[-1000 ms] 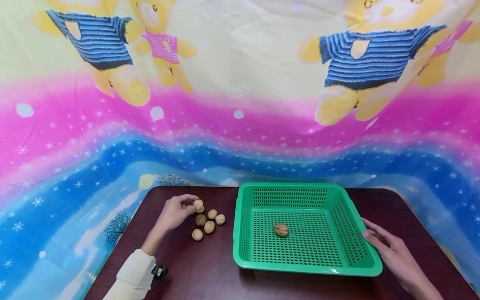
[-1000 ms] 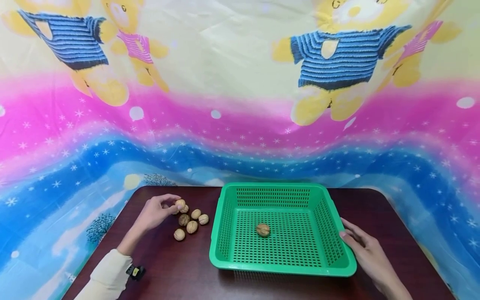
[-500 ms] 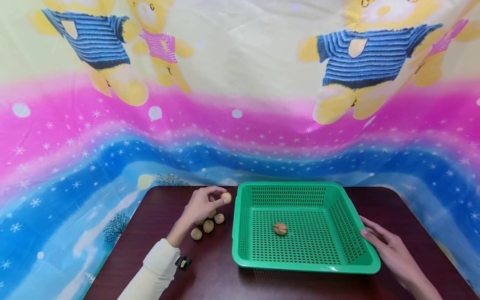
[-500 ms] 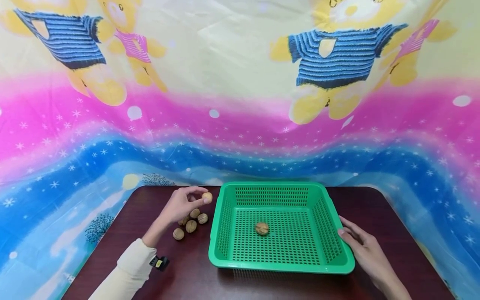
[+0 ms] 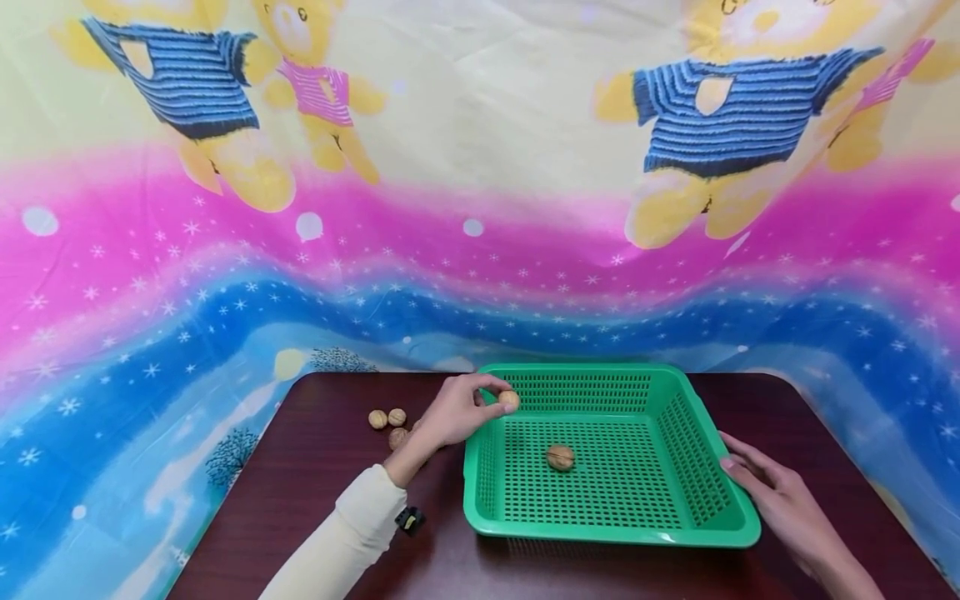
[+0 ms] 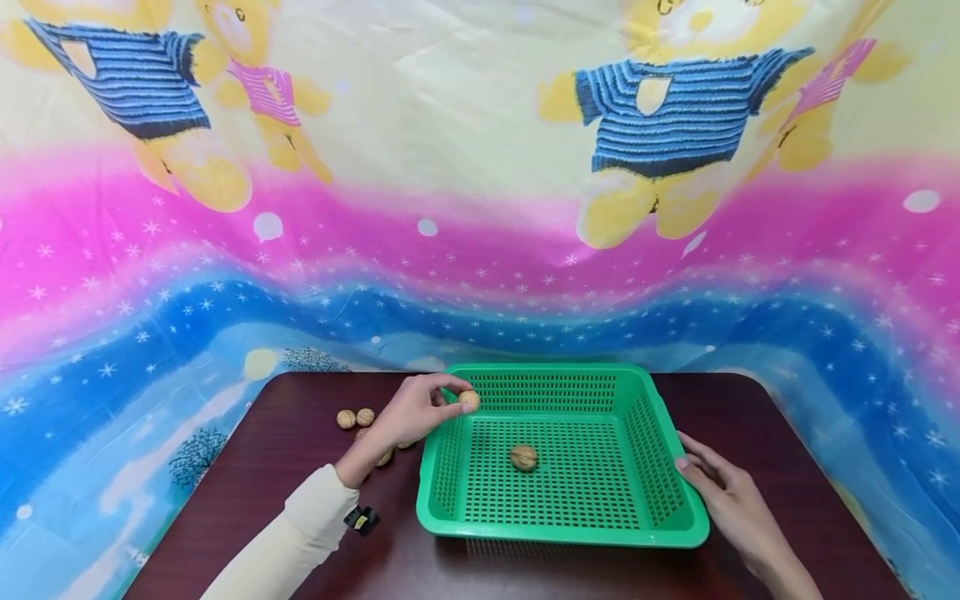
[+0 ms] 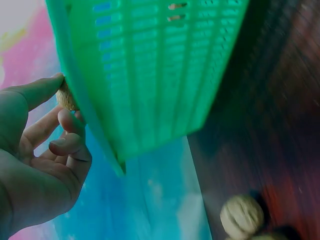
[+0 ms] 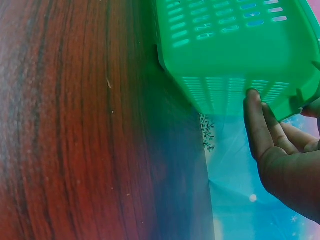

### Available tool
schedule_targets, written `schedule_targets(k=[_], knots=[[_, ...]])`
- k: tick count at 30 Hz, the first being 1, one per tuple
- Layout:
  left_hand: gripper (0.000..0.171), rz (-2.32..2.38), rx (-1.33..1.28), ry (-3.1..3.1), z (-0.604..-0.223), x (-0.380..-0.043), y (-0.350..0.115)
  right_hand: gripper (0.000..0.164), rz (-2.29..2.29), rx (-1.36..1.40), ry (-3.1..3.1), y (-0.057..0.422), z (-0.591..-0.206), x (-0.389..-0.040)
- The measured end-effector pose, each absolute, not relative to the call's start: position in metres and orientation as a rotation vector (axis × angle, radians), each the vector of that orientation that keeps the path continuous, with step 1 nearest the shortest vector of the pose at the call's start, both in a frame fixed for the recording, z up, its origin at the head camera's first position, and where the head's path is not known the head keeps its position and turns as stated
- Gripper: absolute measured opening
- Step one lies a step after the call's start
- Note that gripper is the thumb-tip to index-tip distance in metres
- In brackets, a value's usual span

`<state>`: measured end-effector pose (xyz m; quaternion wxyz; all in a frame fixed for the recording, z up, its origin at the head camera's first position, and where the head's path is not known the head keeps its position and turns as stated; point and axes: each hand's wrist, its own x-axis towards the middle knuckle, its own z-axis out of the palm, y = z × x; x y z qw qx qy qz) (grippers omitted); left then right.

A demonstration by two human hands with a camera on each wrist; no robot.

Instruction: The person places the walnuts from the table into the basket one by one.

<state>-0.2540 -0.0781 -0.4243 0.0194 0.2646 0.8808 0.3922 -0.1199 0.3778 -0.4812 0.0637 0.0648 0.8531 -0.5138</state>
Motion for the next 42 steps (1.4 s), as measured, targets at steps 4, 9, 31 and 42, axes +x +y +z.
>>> schedule_targets(k=[4,9,31,42], knots=[[0.033,1.208,0.865,2.699,-0.425,-0.258,-0.063,0.077,-1.555,0.197,2.570,0.377,-0.481,-0.122],[0.035,1.218,0.887,2.647,-0.428,-0.264,-0.050,0.077,-1.577,0.205,2.549,0.375,-0.482,-0.123],[0.037,1.055,0.899,2.609,-0.450,-0.283,-0.007,0.080,-1.518,0.267,2.537,0.375,-0.481,-0.122],[0.032,0.891,0.852,2.575,-0.461,-0.284,0.000,0.078,-1.537,0.259,2.549,0.376,-0.480,-0.120]])
